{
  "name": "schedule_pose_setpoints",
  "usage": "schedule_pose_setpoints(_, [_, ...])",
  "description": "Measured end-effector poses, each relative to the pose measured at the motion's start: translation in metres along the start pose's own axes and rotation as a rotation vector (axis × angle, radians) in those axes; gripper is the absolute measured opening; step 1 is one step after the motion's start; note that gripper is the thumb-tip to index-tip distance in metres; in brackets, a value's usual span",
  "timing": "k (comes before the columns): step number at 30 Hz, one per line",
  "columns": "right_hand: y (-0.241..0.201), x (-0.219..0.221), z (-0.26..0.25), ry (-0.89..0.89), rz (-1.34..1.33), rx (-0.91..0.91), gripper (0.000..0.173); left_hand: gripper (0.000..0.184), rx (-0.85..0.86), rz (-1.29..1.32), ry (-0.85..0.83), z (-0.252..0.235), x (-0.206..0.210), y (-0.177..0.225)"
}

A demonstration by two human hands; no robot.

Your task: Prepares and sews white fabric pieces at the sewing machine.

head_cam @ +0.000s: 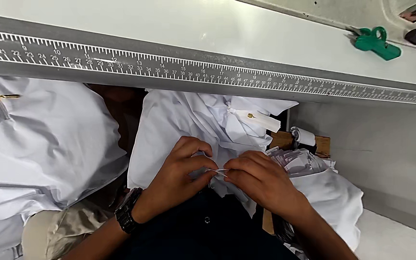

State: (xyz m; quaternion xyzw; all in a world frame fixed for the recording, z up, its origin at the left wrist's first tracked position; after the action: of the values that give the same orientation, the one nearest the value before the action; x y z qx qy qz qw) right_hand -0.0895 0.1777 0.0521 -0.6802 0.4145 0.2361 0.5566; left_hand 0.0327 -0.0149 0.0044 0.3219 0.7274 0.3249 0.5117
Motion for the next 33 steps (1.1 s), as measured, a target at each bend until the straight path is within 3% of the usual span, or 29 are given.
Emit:
schedule_pose_setpoints(4, [0.017,0.005,0.006,0.201,-0.398,0.158,0.01,0.007,0.048,0.089,0.069,-0.001,-0.003,0.003])
schedule_pose_setpoints(7, [0.018,0.004,0.007,0.249,-0.513,0.216,0.007,0.008,0.028,0.149,0.087,0.0,-0.006,0.004])
schedule_pose_setpoints(13, [0.0,-0.016,-0.011,0.312,-0.288,0.119,0.017,0.011,0.041,0.227,0.184,0.001,-0.011,0.014])
schedule_pose_setpoints(18, [-0.027,-0.033,-0.036,0.278,-0.12,-0.014,0.018,0.011,0.083,0.13,0.404,0.004,-0.017,0.026])
schedule_pose_setpoints(20, [-0.043,-0.03,-0.056,0.239,-0.08,-0.087,0.005,0.011,0.111,0.031,0.544,0.015,-0.031,0.027])
schedule_pose_setpoints(22, [-0.064,-0.024,-0.092,0.216,-0.047,-0.194,0.01,0.014,0.161,-0.176,0.696,0.021,-0.065,0.025])
schedule_pose_setpoints(25, [-0.088,-0.023,-0.17,0.452,-0.071,-0.363,0.012,0.011,0.23,-0.688,0.834,-0.002,-0.159,0.038])
schedule_pose_setpoints(27, [-0.083,-0.036,-0.216,0.65,-0.154,-0.327,0.014,0.017,0.272,-0.943,0.744,-0.048,-0.213,0.057])
schedule_pose_setpoints(29, [-0.055,-0.047,-0.246,0.791,-0.183,-0.113,0.014,0.024,0.274,-1.017,0.443,-0.122,-0.235,0.075])
schedule_pose_setpoints(31, [-0.011,-0.05,-0.252,0.794,-0.136,0.177,0.013,0.021,0.254,-0.953,0.099,-0.199,-0.226,0.055])
schedule_pose_setpoints(33, [0.03,-0.046,-0.242,0.742,-0.035,0.397,0.013,0.018,0.247,-0.803,-0.134,-0.255,-0.197,0.008])
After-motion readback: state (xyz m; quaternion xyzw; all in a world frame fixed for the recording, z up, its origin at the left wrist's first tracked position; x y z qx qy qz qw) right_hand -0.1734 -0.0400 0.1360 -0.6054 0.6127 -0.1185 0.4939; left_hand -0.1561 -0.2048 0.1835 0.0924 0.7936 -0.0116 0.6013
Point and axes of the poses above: each hand's wrist, its own z-axis away from the middle knuckle, its own x-axis out of the palm, y = z × x, the point moved 2 cm from there along -z, towards the middle knuckle, and after that the axes turned 8 degrees about -z, right-handed, at the moved point
